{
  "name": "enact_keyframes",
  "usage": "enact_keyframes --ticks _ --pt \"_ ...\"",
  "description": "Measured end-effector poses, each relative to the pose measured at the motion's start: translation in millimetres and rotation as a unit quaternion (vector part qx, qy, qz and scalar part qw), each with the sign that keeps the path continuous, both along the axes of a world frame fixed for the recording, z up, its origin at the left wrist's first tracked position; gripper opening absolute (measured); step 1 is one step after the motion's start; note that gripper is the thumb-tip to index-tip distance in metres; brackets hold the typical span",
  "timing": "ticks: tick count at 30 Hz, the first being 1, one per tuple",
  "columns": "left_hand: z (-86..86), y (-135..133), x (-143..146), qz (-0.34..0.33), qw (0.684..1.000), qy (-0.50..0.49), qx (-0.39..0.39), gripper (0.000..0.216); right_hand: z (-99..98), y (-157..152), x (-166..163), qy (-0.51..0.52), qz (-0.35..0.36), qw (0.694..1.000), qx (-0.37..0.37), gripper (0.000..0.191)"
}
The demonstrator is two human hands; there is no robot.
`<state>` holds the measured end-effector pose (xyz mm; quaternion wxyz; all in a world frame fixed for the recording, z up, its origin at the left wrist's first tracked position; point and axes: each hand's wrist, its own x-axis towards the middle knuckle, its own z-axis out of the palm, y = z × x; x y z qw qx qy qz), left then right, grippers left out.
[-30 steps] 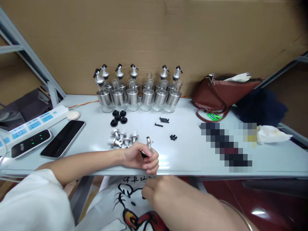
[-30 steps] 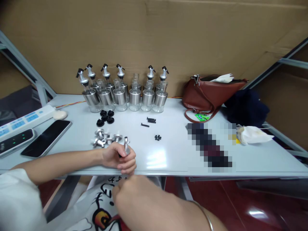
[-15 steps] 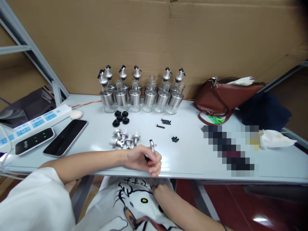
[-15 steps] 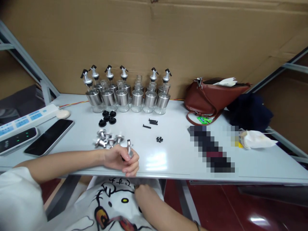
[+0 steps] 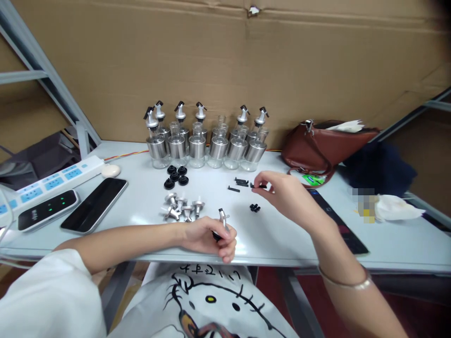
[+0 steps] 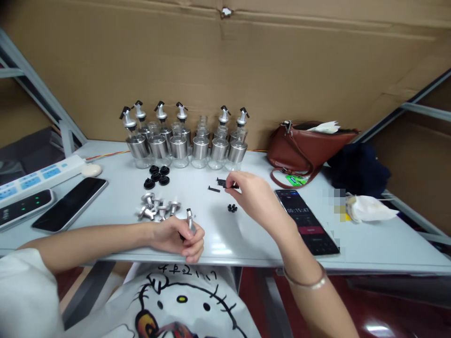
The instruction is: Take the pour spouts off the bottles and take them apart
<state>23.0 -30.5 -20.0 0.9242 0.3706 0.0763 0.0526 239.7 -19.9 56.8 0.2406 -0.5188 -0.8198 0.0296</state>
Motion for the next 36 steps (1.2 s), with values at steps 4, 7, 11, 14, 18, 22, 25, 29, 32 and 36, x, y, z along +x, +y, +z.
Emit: enact_keyframes --ticks 4,7,11,14,18,22,25,29,32,36 --pt "-0.5 0 0 0.000 1.000 0.000 0.005 0.024 -26.4 44 0 -0.026 0.021 0.998 -0.055 0.010" --pt "-0.2 0 0 -0.005 1.000 0.005 0.007 0.025 -45.7 58 -1 -0.017 0.037 0.995 -0.087 0.009" --pt "-0.1 0 0 -0.005 1.000 0.013 0.008 0.025 -60.3 66 -1 -0.002 0.049 0.993 -0.109 0.010" --pt "-0.4 1 0 -0.004 1.000 0.013 0.007 0.025 -64.2 69 0 0.004 0.053 0.992 -0.113 0.010" --pt "-0.9 1 0 -0.004 1.000 0.004 0.000 0.025 -62.8 66 2 0.018 0.060 0.993 -0.102 0.005" --pt "-1.5 1 0 -0.005 1.000 0.004 0.003 0.025 -55.7 61 8 0.008 0.052 0.992 -0.112 0.009" --pt "-2.5 1 0 -0.005 1.000 0.001 0.002 0.026 -51.3 60 10 -0.018 0.048 0.989 -0.137 0.016" --pt "-2.3 1 0 -0.002 1.000 0.001 0.006 0.026 -51.3 60 8 -0.039 0.031 0.987 -0.153 0.017" --pt "-0.5 1 0 -0.005 1.000 0.002 0.008 0.027 -54.2 61 7 -0.050 0.007 0.988 -0.144 0.016" --pt "0.7 1 0 -0.003 1.000 0.008 0.006 0.028 -56.4 61 11 -0.068 -0.012 0.990 -0.125 0.018"
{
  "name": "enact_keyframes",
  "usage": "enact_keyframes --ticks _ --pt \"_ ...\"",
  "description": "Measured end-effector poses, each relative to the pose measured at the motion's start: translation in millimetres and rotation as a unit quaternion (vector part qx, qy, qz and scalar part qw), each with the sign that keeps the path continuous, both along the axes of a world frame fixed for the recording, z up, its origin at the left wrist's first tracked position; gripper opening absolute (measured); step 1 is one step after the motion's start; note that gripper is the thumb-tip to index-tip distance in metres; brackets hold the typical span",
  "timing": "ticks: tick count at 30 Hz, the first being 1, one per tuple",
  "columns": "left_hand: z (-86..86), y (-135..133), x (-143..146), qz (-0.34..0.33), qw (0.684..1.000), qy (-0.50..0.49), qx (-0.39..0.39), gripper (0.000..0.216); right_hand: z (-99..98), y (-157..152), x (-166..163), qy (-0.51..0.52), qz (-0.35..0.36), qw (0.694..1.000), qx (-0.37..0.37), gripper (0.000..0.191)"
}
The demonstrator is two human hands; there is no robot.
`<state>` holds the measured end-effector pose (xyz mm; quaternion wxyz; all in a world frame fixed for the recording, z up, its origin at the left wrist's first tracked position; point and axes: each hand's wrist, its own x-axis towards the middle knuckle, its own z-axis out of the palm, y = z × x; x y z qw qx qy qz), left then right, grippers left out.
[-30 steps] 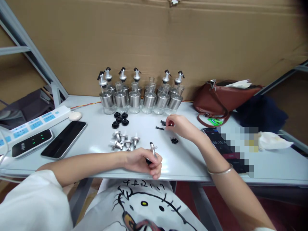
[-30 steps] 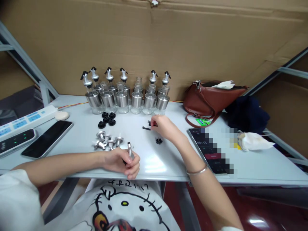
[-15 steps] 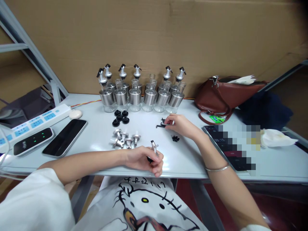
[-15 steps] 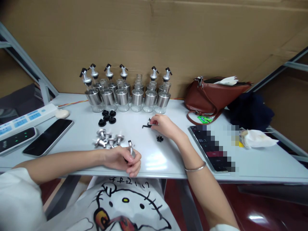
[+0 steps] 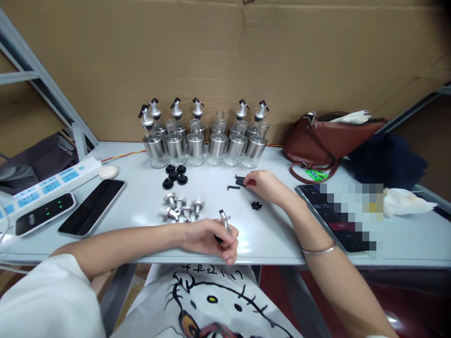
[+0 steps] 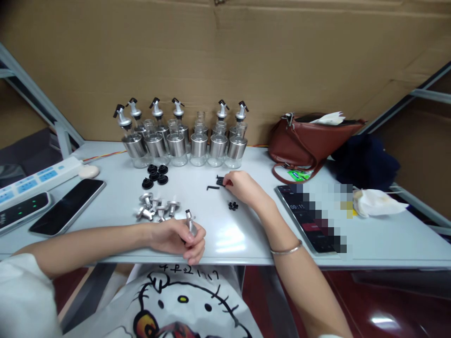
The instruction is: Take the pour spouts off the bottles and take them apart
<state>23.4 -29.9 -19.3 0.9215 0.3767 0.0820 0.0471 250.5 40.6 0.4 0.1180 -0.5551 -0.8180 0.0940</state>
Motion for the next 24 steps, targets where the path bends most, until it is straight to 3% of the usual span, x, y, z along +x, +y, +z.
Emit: enact_keyframes --ticks 10,18,24 --pt "-0.2 0 1 -0.002 1.000 0.012 -0.006 0.028 1.0 -4 -14 0.037 0.074 0.997 0.009 0.013" --pt "2.8 0 0 0.001 1.000 0.018 -0.006 0.040 5.5 -5 -4 -0.043 0.002 0.999 0.013 0.016" --pt "1.1 1 0 -0.009 1.000 0.005 -0.008 0.040 8.4 -8 -8 0.034 0.049 0.998 0.018 0.015"
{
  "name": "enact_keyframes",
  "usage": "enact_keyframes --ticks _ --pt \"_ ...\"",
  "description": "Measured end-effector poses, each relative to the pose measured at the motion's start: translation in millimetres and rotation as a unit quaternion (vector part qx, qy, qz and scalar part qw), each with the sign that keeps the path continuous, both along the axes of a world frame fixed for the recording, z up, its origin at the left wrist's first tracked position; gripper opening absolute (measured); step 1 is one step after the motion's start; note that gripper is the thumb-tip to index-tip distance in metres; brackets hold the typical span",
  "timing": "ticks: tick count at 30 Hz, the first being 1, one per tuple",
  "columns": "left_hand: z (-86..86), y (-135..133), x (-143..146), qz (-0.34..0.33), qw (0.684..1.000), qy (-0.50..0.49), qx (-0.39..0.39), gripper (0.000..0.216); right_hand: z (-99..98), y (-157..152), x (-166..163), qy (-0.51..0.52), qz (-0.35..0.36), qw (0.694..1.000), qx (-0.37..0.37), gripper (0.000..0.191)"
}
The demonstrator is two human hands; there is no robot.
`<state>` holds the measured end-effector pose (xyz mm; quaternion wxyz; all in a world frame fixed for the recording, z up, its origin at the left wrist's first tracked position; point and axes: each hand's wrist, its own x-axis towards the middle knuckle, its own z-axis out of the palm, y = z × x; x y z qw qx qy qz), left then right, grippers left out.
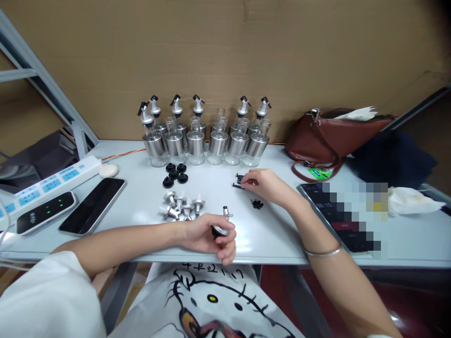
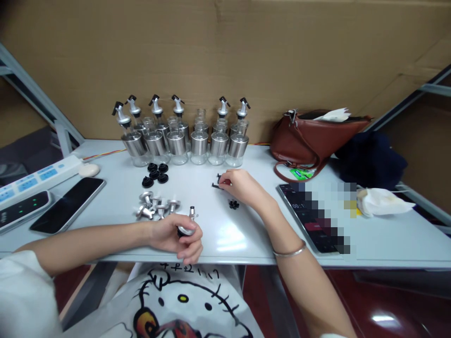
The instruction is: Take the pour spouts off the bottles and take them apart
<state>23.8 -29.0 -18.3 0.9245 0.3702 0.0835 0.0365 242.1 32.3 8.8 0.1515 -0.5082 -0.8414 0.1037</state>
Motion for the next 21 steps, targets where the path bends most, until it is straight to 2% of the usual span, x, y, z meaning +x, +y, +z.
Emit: enact_keyframes --ticks 4,7,11,16,21 --pt "0.8 0 0 0.002 1.000 0.000 0.005 0.037 -2.3 1 1 -0.015 0.025 0.999 -0.031 0.018" --pt "1.9 0 1 -0.002 1.000 0.006 0.005 0.038 -1.8 2 6 -0.038 0.003 0.999 -0.037 0.019" --pt "1.9 1 1 0.000 1.000 0.016 0.007 0.039 1.6 2 11 -0.046 -0.026 0.999 -0.009 0.021" --pt "0.1 0 0 -0.002 1.000 0.015 0.006 0.038 2.5 1 8 -0.022 0.012 0.998 -0.054 0.020" --pt "-0.9 1 0 -0.002 1.000 0.009 0.001 0.034 7.5 -2 8 0.007 -0.009 0.998 -0.061 0.020"
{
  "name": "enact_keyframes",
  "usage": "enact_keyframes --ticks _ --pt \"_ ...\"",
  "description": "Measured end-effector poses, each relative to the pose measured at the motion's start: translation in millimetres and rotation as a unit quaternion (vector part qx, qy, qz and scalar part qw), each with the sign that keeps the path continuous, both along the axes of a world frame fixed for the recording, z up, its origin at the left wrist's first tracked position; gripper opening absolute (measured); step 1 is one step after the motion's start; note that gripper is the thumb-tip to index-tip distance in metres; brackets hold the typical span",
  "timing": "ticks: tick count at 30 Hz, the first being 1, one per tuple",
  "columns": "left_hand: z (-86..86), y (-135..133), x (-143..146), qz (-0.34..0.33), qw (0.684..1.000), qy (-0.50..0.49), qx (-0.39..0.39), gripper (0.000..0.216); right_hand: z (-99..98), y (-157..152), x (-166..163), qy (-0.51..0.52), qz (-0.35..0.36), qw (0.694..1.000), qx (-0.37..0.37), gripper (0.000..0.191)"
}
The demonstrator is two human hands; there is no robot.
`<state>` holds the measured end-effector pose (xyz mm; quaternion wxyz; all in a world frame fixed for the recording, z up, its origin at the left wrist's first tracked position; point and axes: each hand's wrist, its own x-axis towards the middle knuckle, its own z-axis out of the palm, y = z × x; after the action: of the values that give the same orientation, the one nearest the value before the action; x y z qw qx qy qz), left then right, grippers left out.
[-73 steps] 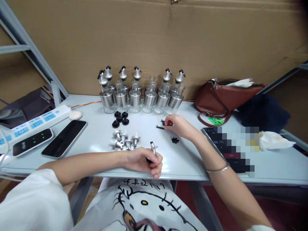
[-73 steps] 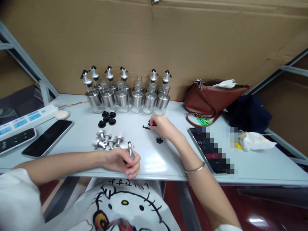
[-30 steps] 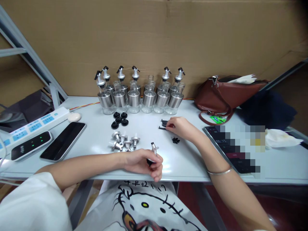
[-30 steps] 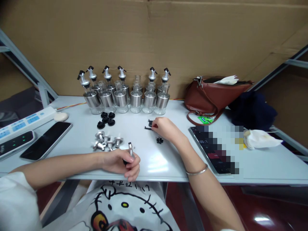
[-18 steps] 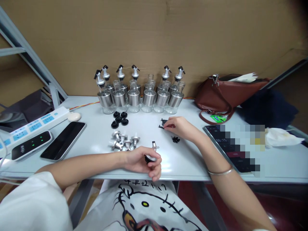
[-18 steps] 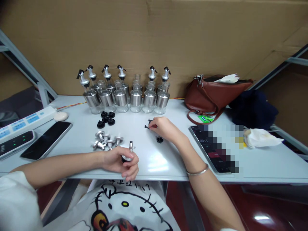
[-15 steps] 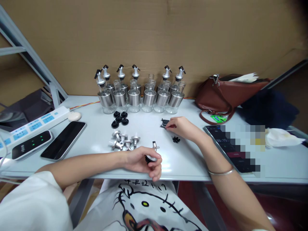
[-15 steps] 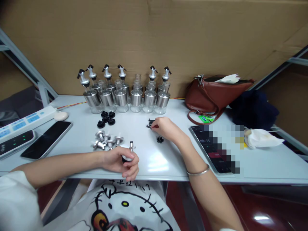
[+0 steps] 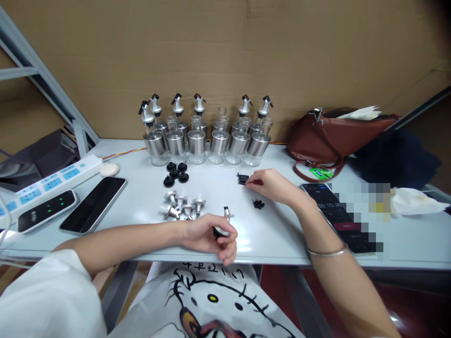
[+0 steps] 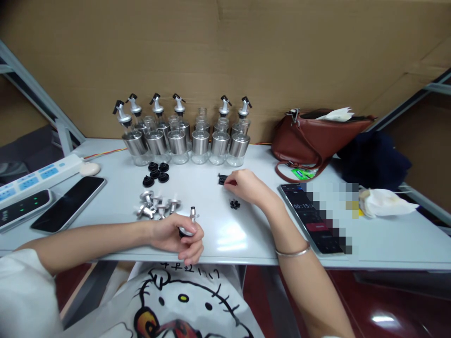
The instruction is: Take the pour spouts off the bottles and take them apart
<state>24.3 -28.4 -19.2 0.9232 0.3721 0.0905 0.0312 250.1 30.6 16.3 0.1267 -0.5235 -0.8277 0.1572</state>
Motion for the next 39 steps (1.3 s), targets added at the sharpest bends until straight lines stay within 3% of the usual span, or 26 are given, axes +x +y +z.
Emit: enact_keyframes --ticks 3,7,11,19,28,39 --pt "0.5 1 -1 -0.026 1.000 0.003 -0.012 0.031 6.7 -7 -7 0.112 0.040 0.991 -0.067 0.028" --pt "1.7 4 -2 -0.057 0.998 0.007 -0.020 0.033 10.2 -22 -29 0.271 0.143 0.938 -0.164 0.034" --pt "1.7 5 -2 -0.063 0.998 0.010 -0.026 0.035 10.0 -32 -44 0.338 0.188 0.905 -0.177 0.037" --pt "2.1 4 -2 -0.071 0.997 0.006 -0.031 0.038 8.2 -38 -48 0.319 0.217 0.895 -0.223 0.032" --pt "3.4 4 -1 -0.086 0.996 0.006 -0.029 0.041 16.0 -46 -54 0.228 0.253 0.933 -0.117 0.038" --pt "3.5 2 1 -0.089 0.996 0.014 -0.005 0.040 13.6 -45 -51 0.228 0.233 0.925 -0.193 0.047"
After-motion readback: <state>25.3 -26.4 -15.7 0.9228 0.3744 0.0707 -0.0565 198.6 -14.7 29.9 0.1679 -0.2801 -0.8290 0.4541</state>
